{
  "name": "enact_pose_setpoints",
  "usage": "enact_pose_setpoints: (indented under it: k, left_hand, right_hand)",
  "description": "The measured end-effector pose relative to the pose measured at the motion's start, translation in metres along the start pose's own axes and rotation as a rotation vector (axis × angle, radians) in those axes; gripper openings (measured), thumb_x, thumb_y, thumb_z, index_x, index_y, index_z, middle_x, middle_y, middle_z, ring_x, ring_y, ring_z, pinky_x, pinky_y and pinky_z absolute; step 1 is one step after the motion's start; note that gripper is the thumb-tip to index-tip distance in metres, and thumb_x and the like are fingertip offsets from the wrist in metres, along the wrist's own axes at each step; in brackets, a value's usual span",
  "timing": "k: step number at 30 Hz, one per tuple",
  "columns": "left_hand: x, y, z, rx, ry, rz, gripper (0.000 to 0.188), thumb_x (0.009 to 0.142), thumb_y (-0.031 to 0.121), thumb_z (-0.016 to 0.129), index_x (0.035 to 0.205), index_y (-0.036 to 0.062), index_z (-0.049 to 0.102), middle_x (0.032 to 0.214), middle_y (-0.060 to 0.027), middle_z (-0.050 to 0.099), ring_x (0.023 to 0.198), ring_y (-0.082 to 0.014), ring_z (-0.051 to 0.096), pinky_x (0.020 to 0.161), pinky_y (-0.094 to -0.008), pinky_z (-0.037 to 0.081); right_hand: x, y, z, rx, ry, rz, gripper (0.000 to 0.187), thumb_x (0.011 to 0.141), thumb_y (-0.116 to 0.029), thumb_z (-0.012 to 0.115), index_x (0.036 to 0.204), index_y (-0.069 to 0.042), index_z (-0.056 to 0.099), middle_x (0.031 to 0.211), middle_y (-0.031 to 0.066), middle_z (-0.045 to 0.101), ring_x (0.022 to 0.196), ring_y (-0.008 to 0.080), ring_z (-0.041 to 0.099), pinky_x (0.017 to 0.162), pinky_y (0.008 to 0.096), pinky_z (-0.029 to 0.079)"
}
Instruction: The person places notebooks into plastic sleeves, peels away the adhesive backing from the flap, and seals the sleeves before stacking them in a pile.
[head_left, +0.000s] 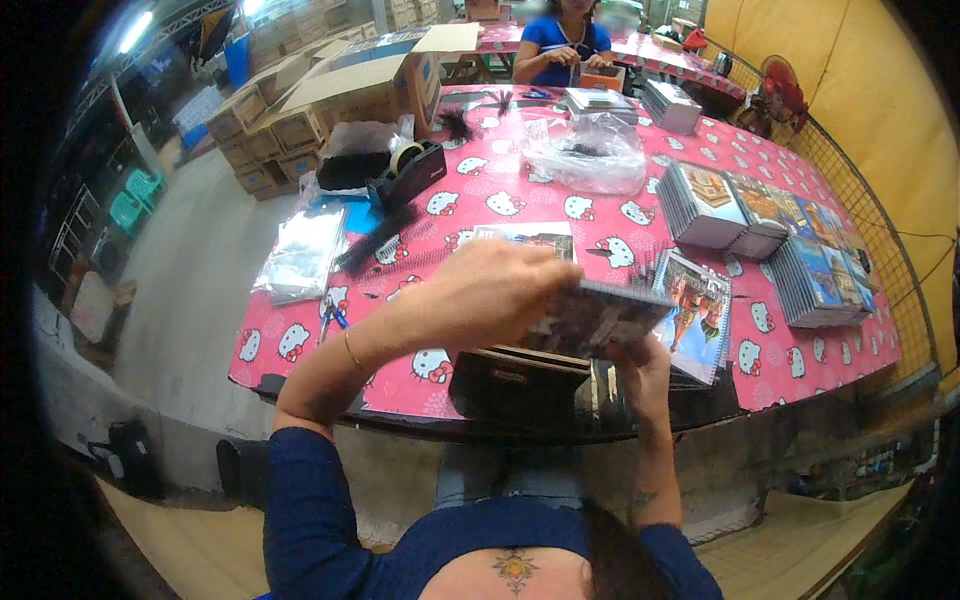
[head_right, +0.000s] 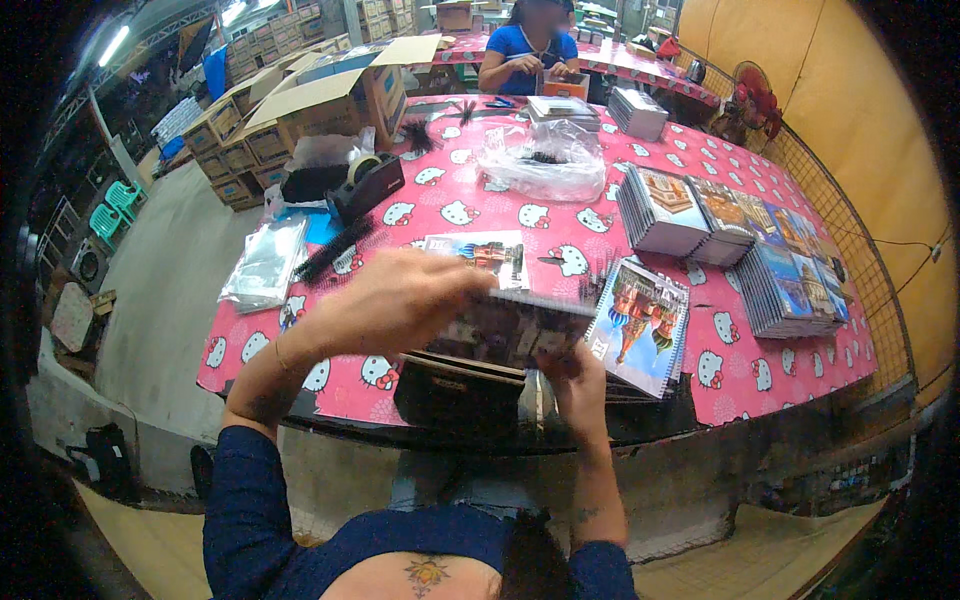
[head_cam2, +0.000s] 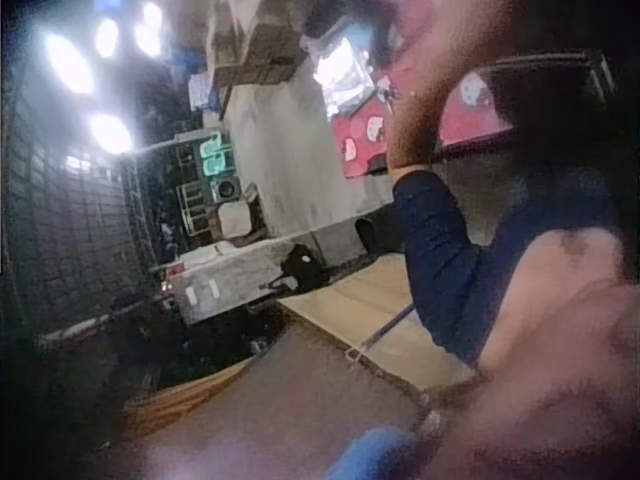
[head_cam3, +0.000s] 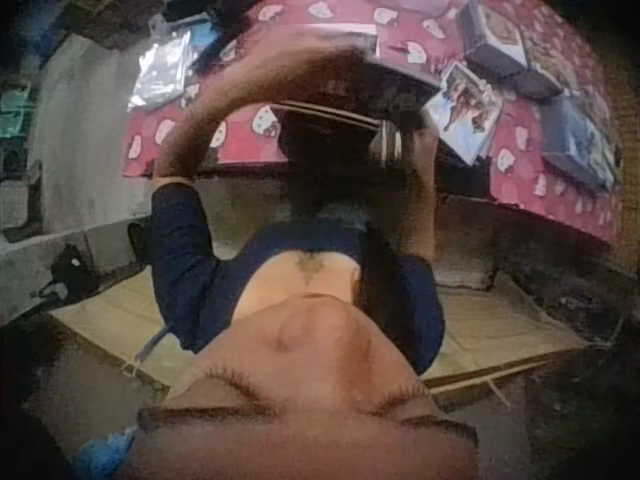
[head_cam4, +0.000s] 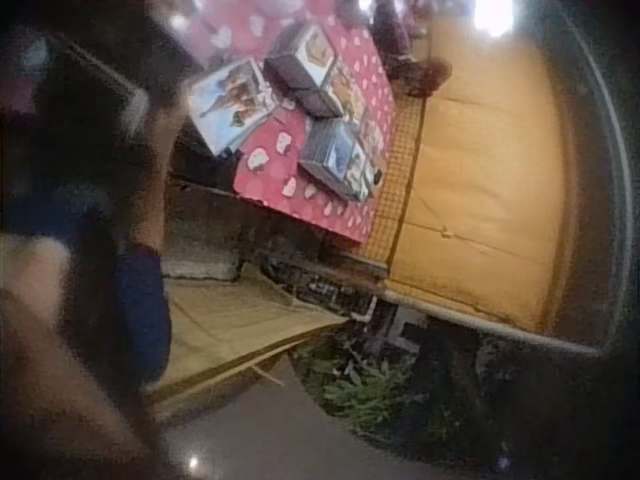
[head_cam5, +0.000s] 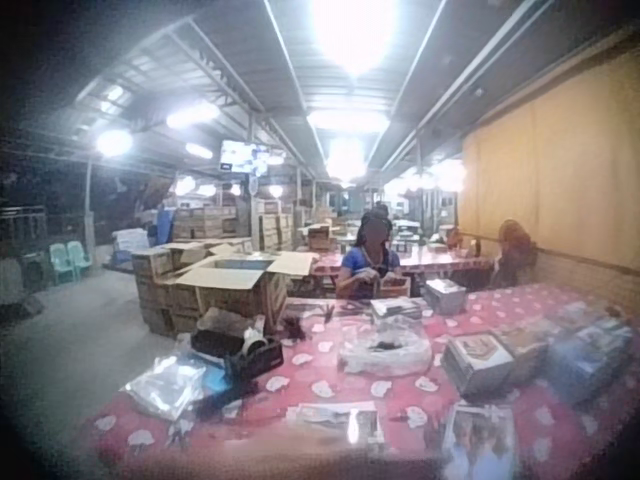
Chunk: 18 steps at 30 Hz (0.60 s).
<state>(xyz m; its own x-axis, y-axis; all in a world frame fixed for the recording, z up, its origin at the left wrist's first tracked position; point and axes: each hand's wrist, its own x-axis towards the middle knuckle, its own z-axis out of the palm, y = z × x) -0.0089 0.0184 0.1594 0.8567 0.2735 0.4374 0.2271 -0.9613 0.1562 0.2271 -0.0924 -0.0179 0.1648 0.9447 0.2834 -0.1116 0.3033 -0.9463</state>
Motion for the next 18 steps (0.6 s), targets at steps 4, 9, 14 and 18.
enact_pose_setpoints:
  k: [4,9,14,18]
  left_hand:
    - [-0.006,0.019,0.014,0.065,-0.008,-0.026,0.031,0.082,0.010,0.063,0.113,0.0107,0.059,0.088,-0.0086,0.063,0.082,-0.0311,0.065,0.071,-0.0428,0.049]
    - [-0.005,0.029,0.006,0.153,-0.107,-0.006,0.031,0.080,0.012,0.064,0.110,0.0088,0.060,0.087,-0.0075,0.063,0.082,-0.0290,0.066,0.072,-0.0417,0.049]
    - [-0.050,0.020,0.041,0.267,-0.139,-0.115,0.045,0.079,0.019,0.068,0.122,0.0073,0.058,0.109,-0.0131,0.063,0.102,-0.0289,0.064,0.092,-0.0423,0.046]
    - [-0.109,0.019,0.092,-0.001,0.307,-0.472,0.056,0.095,0.030,0.056,0.144,0.0065,0.042,0.146,-0.0194,0.042,0.134,-0.0290,0.043,0.115,-0.0422,0.025]
  right_hand:
    - [-0.019,0.002,0.009,0.084,0.079,0.031,0.031,0.095,-0.009,0.063,0.123,0.001,0.058,0.114,0.0051,0.066,0.103,0.0134,0.061,0.091,0.0316,0.048]
    - [-0.021,0.023,0.011,-0.058,0.058,0.011,0.034,0.089,-0.002,0.067,0.122,0.000,0.059,0.114,0.0060,0.066,0.104,0.0151,0.060,0.094,0.0320,0.046]
    - [-0.021,0.017,0.034,-0.082,0.037,0.060,0.048,0.086,-0.007,0.071,0.130,0.000,0.053,0.122,0.0112,0.062,0.114,0.0187,0.057,0.100,0.0330,0.042]
    - [-0.020,0.021,0.051,-0.103,-0.027,-0.045,0.061,0.087,-0.013,0.072,0.140,-0.003,0.043,0.131,0.0162,0.054,0.120,0.0229,0.053,0.105,0.0347,0.038]
